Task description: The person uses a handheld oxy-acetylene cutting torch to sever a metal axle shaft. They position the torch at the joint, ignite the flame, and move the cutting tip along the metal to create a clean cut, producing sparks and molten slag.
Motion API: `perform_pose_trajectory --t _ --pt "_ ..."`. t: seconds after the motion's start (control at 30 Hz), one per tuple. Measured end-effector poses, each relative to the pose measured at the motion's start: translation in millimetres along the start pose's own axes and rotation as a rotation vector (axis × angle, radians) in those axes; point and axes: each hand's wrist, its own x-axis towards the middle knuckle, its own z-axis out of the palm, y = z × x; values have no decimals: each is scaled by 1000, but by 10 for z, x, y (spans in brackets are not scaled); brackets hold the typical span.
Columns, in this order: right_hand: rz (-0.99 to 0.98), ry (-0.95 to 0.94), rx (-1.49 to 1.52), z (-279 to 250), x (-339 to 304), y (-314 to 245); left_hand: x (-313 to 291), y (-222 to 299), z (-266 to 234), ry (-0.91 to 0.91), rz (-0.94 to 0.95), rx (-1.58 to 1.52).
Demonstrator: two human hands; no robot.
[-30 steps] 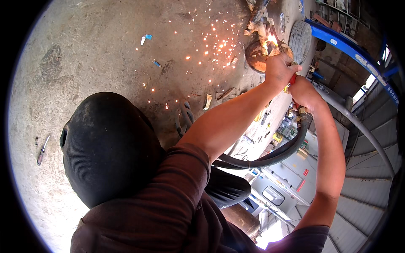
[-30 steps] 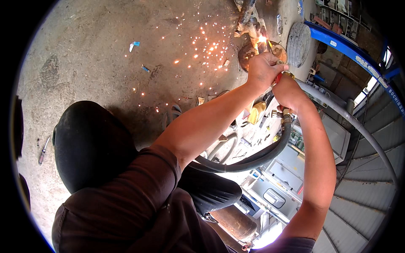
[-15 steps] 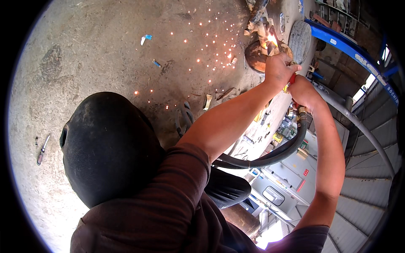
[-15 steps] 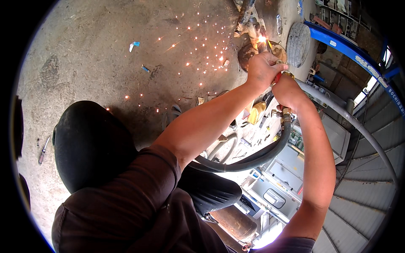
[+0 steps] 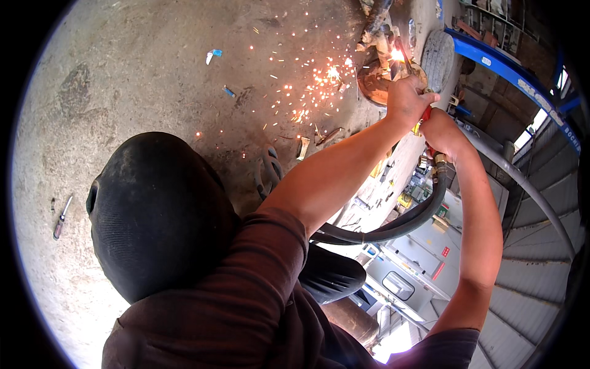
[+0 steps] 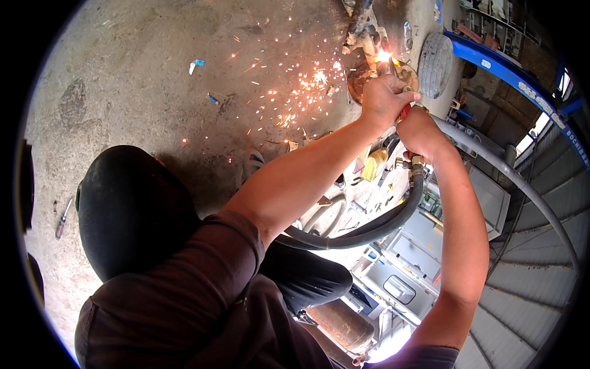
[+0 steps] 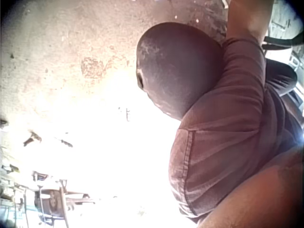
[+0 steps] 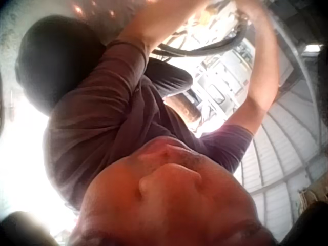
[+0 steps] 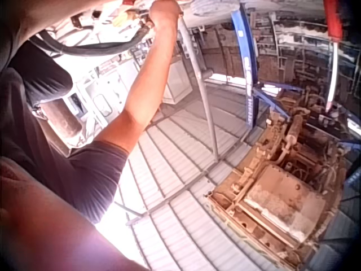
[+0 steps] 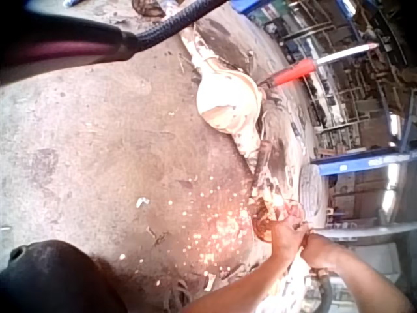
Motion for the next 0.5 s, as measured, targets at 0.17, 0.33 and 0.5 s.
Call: perform_pose_trajectory --t 0.17,0.33,0.5 --pt "-32 10 -31 -1 -28 -45 22 -35 7 -3 19 -36" --pt "-45 17 -50 1 -12 -15 -4 -15 7 -2 -24 -14" --pt "-18 20 -25 2 5 -14 6 7 -3 15 -6 -29"
